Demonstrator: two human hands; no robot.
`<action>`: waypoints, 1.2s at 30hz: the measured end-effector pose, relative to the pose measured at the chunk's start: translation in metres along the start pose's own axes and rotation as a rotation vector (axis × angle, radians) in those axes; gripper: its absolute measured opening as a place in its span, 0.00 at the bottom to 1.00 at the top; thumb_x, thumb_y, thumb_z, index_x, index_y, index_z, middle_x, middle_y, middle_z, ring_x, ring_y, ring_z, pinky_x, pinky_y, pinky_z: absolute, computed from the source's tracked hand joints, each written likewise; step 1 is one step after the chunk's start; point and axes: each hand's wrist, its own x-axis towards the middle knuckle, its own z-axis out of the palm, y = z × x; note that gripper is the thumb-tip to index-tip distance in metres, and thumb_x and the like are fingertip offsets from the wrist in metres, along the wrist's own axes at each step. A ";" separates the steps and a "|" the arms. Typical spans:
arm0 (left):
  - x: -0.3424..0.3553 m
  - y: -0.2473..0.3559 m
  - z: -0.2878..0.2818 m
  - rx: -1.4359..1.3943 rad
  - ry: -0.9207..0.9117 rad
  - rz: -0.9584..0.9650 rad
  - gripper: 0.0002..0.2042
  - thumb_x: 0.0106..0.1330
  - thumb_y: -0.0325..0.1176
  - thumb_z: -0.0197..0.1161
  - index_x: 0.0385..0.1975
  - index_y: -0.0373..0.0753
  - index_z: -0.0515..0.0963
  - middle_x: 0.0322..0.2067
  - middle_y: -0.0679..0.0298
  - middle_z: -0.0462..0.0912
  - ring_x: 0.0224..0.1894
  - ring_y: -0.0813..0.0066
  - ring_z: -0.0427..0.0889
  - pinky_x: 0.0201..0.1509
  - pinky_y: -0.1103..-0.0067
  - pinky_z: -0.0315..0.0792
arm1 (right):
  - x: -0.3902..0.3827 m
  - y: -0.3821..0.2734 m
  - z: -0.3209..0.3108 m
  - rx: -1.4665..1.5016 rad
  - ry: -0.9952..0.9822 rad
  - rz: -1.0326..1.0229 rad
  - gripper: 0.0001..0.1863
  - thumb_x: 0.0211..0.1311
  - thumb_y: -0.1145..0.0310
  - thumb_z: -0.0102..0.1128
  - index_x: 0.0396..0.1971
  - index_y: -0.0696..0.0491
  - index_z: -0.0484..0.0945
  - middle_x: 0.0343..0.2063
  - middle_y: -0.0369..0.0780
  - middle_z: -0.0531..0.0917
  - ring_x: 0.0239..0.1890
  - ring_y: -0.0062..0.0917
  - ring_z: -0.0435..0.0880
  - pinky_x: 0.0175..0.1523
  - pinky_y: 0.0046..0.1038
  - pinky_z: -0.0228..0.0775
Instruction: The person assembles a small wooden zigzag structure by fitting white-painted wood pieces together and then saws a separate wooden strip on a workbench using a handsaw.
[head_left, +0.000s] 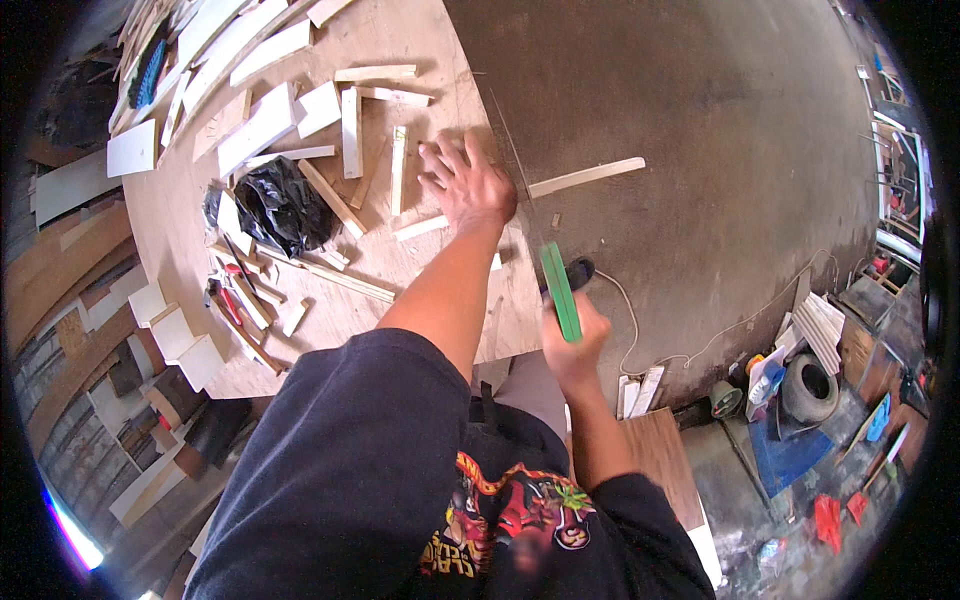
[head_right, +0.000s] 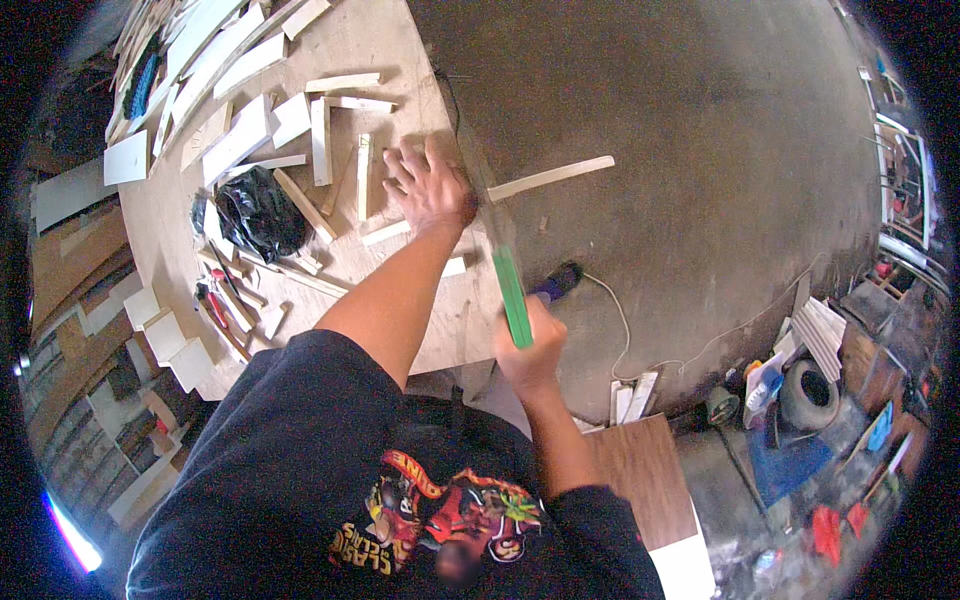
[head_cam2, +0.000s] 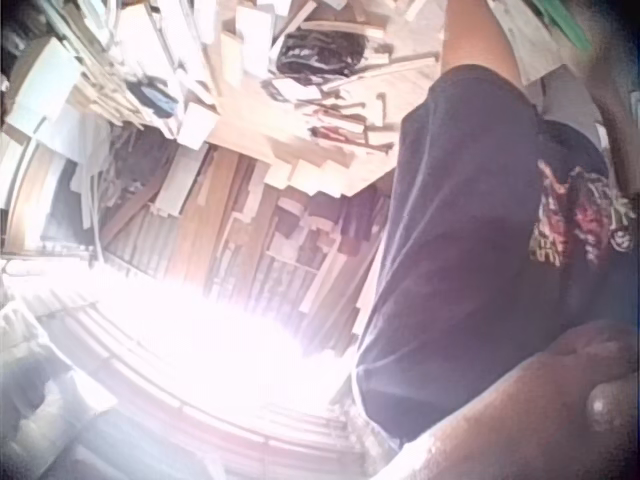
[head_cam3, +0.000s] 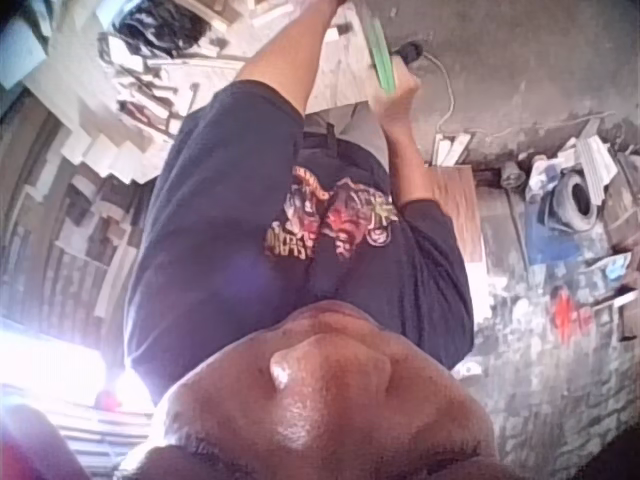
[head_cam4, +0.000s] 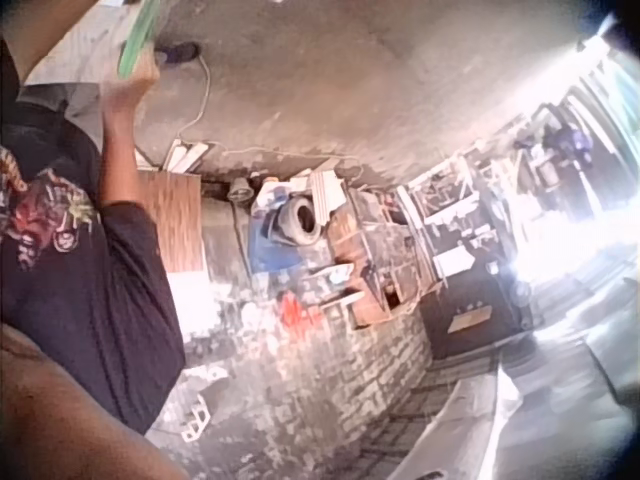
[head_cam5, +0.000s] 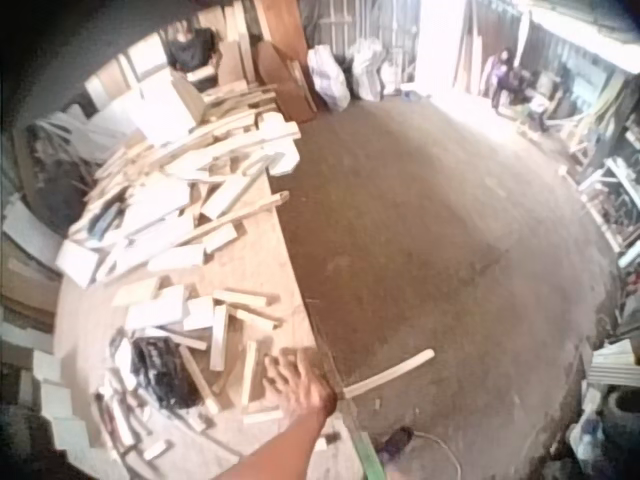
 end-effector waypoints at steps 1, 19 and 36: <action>0.001 -0.001 -0.001 0.013 -0.019 -0.008 0.28 0.73 0.41 0.45 0.73 0.46 0.55 0.76 0.49 0.43 0.78 0.42 0.35 0.77 0.47 0.37 | -0.001 -0.004 -0.002 -0.001 -0.001 -0.001 0.05 0.46 0.80 0.65 0.22 0.56 0.77 0.18 0.47 0.79 0.21 0.44 0.82 0.27 0.38 0.73; 0.005 -0.004 0.017 0.028 0.155 0.026 0.26 0.71 0.40 0.51 0.69 0.48 0.61 0.74 0.49 0.51 0.77 0.40 0.43 0.74 0.43 0.47 | 0.005 -0.012 -0.002 0.037 -0.010 -0.005 0.08 0.50 0.80 0.65 0.20 0.57 0.72 0.16 0.50 0.75 0.19 0.47 0.79 0.23 0.40 0.68; 0.000 0.006 -0.006 0.040 -0.008 -0.019 0.27 0.74 0.39 0.45 0.72 0.47 0.54 0.76 0.49 0.45 0.78 0.43 0.36 0.77 0.48 0.40 | 0.004 0.002 -0.003 0.019 -0.011 0.002 0.07 0.48 0.77 0.65 0.20 0.57 0.74 0.16 0.49 0.77 0.21 0.47 0.81 0.27 0.39 0.73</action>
